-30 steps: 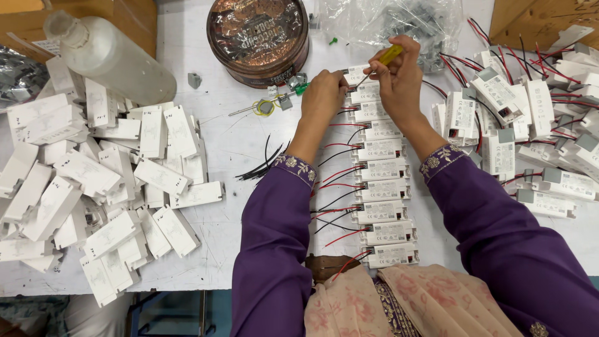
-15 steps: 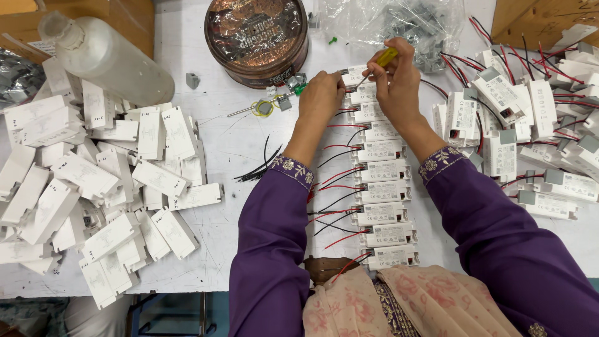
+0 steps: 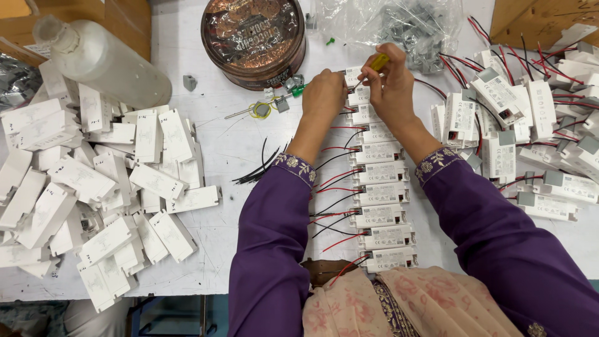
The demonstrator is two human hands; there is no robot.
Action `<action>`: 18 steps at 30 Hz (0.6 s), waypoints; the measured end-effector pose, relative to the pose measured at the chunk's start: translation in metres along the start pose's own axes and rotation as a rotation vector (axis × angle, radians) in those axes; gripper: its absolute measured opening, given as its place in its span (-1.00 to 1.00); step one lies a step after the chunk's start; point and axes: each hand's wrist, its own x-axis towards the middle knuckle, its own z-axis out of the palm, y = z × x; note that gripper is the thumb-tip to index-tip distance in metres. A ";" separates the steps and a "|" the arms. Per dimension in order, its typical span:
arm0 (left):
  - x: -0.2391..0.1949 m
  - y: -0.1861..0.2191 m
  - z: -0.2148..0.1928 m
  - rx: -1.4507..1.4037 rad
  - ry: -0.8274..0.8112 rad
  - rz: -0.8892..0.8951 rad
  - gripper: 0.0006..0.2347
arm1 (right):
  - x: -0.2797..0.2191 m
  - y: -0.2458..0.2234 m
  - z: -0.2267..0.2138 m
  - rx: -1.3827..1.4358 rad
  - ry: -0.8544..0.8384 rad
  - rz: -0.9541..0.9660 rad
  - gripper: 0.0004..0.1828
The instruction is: The person connects wires to electronic components, uses a screwdriver to secure them, and gathers the finished units on a table.
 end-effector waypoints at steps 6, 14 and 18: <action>0.001 -0.001 -0.003 0.006 -0.010 0.026 -0.89 | -0.011 0.010 0.000 0.000 0.025 -0.009 -0.55; -0.095 -0.014 -0.124 -0.167 0.285 0.235 -0.81 | -0.010 0.031 -0.031 0.309 0.123 0.148 -0.45; -0.192 -0.020 -0.146 -0.040 -0.012 -0.066 -0.87 | -0.018 -0.004 -0.049 0.422 0.176 0.214 -0.39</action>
